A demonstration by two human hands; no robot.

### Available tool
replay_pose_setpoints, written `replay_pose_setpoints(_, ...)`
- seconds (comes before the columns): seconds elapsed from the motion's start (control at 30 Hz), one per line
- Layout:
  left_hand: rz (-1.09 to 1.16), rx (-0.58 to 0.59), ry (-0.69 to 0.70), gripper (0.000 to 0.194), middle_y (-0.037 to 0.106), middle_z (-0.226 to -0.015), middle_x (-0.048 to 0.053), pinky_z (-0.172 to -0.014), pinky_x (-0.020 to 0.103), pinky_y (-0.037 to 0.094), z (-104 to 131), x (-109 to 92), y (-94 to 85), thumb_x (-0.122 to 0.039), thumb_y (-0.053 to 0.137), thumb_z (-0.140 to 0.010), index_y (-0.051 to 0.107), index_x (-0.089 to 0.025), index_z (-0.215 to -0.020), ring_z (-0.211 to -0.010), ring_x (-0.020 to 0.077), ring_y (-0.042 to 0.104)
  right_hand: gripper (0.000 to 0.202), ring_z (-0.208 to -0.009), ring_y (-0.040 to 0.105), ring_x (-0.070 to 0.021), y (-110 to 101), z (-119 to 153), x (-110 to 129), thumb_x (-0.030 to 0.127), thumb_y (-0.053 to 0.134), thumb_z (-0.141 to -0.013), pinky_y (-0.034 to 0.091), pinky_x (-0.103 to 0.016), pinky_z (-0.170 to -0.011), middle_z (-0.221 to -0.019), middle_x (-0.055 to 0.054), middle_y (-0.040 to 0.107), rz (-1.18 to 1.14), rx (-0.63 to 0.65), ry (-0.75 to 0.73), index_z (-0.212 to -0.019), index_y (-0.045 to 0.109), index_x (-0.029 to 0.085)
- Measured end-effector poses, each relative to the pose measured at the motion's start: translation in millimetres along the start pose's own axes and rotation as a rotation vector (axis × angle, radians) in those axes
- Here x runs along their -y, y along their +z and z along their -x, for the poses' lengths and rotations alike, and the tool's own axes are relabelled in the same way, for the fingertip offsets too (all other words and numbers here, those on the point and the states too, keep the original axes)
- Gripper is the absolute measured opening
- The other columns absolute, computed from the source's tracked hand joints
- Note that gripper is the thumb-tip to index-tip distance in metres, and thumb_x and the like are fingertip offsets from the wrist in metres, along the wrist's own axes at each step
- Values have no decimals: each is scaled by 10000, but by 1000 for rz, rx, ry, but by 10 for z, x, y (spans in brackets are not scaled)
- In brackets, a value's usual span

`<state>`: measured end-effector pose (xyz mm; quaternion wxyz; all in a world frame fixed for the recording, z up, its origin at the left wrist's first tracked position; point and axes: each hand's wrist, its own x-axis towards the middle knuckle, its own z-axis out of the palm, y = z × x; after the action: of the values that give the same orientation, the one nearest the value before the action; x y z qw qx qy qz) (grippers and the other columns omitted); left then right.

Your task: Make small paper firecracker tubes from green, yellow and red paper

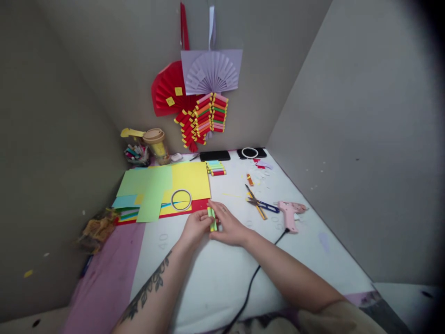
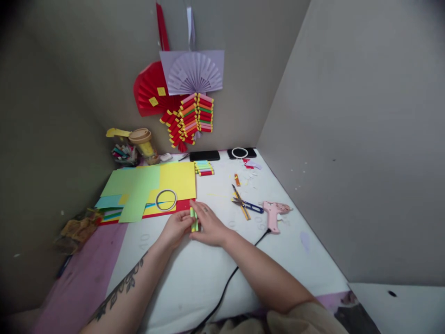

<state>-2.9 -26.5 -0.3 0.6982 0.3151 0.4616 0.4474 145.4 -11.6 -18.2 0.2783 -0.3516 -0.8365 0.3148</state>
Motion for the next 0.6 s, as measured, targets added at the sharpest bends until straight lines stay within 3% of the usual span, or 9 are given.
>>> replay_pose_setpoints(0.1, 7, -20, -8, 311, 715, -755, 99, -651, 256, 499, -9, 8, -31, -193, 755, -577, 677, -87, -858, -701, 183, 669, 957, -1367, 218, -273, -152, 47, 99, 293, 685, -693, 272, -451, -1093, -1478, -154, 257, 53, -31, -4, -1473, 140, 187)
replay_pose_setpoints(0.17, -8, -47, -21, 326, 717, -766, 110, -664, 274, 512, -20, 21, -56, -204, 763, -579, 676, -80, -867, -704, 190, 672, 772, -1322, 302, -259, -340, 161, 135, 308, 634, -753, 308, -438, -1068, -1419, -138, 356, 135, -129, 26, -1427, 271, 199)
replay_pose_setpoints(0.23, -19, -69, -32, 350, 721, -811, 129, -666, 285, 520, -31, 29, -71, -210, 771, -578, 678, -74, -887, -715, 197, 675, 463, -1183, 449, -251, -572, 364, 107, 331, 561, -819, 376, -421, -997, -1232, -125, 522, 275, -304, 157, -1255, 486, 195)
replay_pose_setpoints(0.3, -12, -79, -42, 363, 722, -857, 145, -670, 292, 527, -36, 22, -73, -207, 779, -573, 680, -71, -895, -734, 206, 679, 294, -1016, 535, -264, -801, 631, 14, 372, 507, -850, 427, -422, -895, -1037, -126, 593, 465, -488, 403, -1056, 581, 175)
replay_pose_setpoints(0.37, 4, -82, -49, 359, 722, -876, 150, -679, 296, 533, -31, 1, -62, -200, 782, -573, 683, -72, -893, -751, 212, 683, 363, -1041, 517, -319, -975, 897, -111, 418, 516, -827, 416, -450, -869, -1036, -163, 587, 694, -541, 655, -1062, 564, 144)
replay_pose_setpoints(0.43, 15, -75, -51, 342, 723, -876, 146, -687, 287, 534, -20, -25, -43, -193, 779, -586, 686, -75, -893, -759, 205, 683, 497, -1019, 539, -341, -1070, 1092, -233, 462, 519, -810, 428, -441, -810, -1100, -206, 567, 789, -463, 878, -1162, 501, 111)
replay_pose_setpoints(0.5, 22, -60, -55, 326, 723, -888, 142, -689, 272, 533, -10, -44, -29, -191, 772, -602, 688, -79, -896, -765, 194, 682, 625, -930, 590, -335, -1102, 1188, -331, 524, 498, -803, 441, -417, -724, -1086, -212, 580, 729, -366, 1070, -1262, 413, 109)
replay_pose_setpoints(0.6, 28, -46, -50, 329, 721, -921, 138, -698, 267, 533, -9, -47, -36, -194, 772, -610, 688, -86, -909, -781, 189, 682, 665, -806, 626, -294, -1146, 1231, -428, 513, 503, -792, 434, -371, -650, -994, -171, 619, 567, -353, 1186, -1313, 343, 133)
